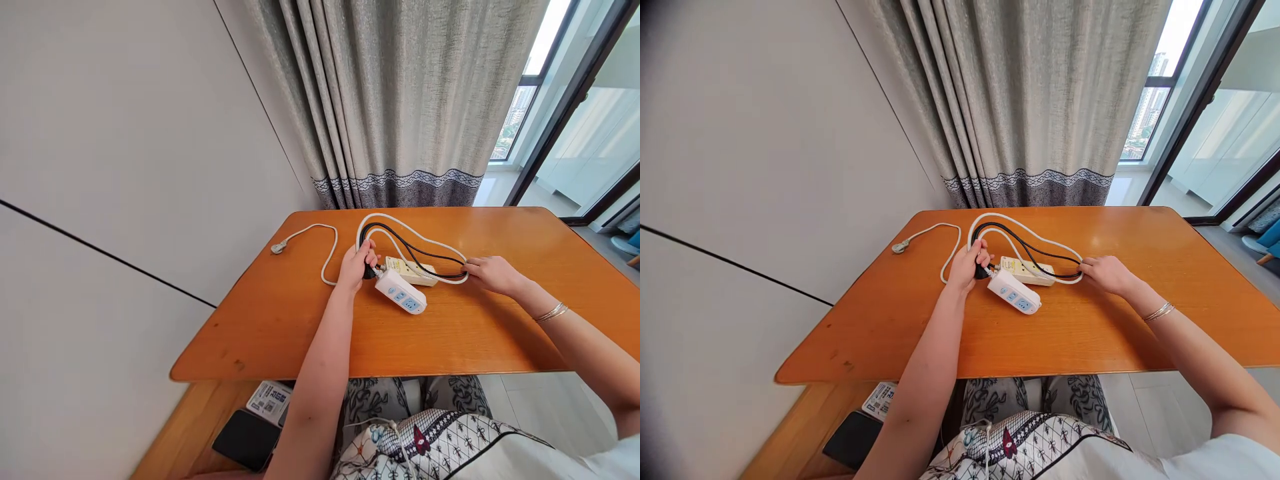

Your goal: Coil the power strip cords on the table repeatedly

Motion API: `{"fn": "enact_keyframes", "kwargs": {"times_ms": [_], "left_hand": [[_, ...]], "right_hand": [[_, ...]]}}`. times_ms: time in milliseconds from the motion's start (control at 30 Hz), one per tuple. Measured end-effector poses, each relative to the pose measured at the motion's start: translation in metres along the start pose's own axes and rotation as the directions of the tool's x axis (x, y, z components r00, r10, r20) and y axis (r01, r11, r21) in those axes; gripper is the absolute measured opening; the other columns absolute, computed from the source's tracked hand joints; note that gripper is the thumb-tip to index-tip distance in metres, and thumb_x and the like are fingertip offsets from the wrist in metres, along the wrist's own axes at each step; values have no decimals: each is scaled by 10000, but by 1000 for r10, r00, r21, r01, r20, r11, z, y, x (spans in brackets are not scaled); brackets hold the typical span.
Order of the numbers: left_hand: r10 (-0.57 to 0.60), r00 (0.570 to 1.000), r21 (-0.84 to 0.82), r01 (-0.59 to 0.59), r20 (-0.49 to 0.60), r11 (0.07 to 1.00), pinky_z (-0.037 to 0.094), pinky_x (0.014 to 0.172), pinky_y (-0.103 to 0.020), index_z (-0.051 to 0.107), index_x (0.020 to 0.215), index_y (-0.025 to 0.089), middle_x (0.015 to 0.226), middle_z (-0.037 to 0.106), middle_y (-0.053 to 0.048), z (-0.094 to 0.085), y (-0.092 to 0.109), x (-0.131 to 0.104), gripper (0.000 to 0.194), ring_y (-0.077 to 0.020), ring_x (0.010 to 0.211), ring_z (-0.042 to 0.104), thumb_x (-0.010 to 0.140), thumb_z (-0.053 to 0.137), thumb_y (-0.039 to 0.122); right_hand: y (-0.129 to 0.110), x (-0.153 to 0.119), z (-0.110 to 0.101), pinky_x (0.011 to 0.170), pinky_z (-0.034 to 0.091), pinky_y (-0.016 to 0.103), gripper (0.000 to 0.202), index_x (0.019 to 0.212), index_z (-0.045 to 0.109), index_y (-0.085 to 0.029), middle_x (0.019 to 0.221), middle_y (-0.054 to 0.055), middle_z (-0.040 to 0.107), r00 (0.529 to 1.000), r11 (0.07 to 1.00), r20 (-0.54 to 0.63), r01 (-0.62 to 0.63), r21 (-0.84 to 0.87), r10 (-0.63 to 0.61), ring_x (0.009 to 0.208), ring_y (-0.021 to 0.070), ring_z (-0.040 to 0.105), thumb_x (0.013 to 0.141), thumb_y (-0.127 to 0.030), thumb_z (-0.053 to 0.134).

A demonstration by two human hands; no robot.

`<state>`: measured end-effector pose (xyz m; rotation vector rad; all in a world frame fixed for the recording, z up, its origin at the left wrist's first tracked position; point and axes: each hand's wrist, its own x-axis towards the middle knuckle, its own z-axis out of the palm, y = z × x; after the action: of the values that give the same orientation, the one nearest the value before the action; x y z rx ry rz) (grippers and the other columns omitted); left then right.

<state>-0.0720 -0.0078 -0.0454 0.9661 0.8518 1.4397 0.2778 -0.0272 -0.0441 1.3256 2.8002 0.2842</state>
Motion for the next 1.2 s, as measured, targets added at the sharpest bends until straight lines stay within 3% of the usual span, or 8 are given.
{"fn": "enact_keyframes", "kwargs": {"times_ms": [267, 400, 533, 700, 833, 1000, 1100, 1200], "left_hand": [[125, 976, 131, -149, 177, 980, 519, 708, -323, 618, 835, 182, 523, 440, 79, 10, -7, -11, 708, -91, 470, 442, 656, 629, 867], [97, 949, 98, -132, 301, 986, 505, 624, -312, 642, 855, 179, 534, 467, 45, 11, -7, -16, 882, -116, 481, 457, 599, 440, 998], [86, 950, 103, -121, 299, 987, 459, 559, -306, 635, 801, 193, 598, 536, -14, 11, -15, -18, 939, -193, 639, 560, 469, 436, 1049], [48, 952, 128, -90, 303, 988, 399, 544, -306, 531, 653, 212, 601, 520, -13, 13, -25, -19, 873, -187, 649, 524, 276, 615, 994], [16, 912, 175, -96, 410, 980, 351, 528, -279, 526, 637, 200, 570, 486, 20, 20, -25, -20, 765, -123, 556, 428, 327, 798, 845], [18, 955, 338, -122, 295, 933, 372, 589, -267, 604, 692, 175, 633, 551, 10, 29, -22, -21, 331, -123, 597, 463, 620, 787, 442], [-4, 963, 396, -108, 271, 912, 374, 591, -268, 609, 663, 172, 599, 542, 19, 30, -20, -22, 191, -125, 586, 460, 625, 683, 344], [-13, 960, 411, -108, 279, 905, 382, 592, -268, 603, 624, 172, 578, 539, 23, 30, -20, -23, 152, -124, 582, 466, 592, 650, 314]], "right_hand": [[-65, 17, -109, 570, 291, 285, 324, 761, 608, -182, 689, 41, 645, 930, 895, 273, 108, 433, -245, 561, 137, 497, 995, -337, 446], [-82, 48, -130, 552, 364, 240, 368, 730, 548, -188, 620, -21, 550, 864, 519, 244, 23, 855, -441, 535, 98, 476, 971, -463, 504], [-94, 84, -122, 452, 343, 207, 481, 747, 545, -185, 517, -86, 441, 861, 42, 164, -164, 985, -482, 421, 67, 427, 836, -643, 663], [-119, 120, -115, 440, 376, 165, 349, 766, 512, -188, 428, -126, 294, 961, -454, 128, -230, 861, -244, 398, 71, 408, 955, -464, 614], [-129, 137, -116, 445, 387, 137, 306, 792, 495, -193, 431, -119, 294, 969, -662, 247, -192, 724, -11, 396, 67, 383, 1048, -357, 462], [-105, 145, -108, 474, 394, 135, 286, 771, 529, -178, 448, -111, 298, 948, -531, 292, -185, 827, 125, 439, 64, 439, 1002, -345, 553], [-84, 146, -97, 433, 299, 180, 313, 749, 566, -164, 483, -108, 295, 956, -197, 236, -201, 960, 176, 432, 63, 355, 917, -414, 651], [-73, 145, -83, 512, 337, 212, 241, 824, 603, -165, 594, -73, 434, 903, 226, 5, -112, 968, 429, 513, 75, 377, 838, -381, 709]]}}
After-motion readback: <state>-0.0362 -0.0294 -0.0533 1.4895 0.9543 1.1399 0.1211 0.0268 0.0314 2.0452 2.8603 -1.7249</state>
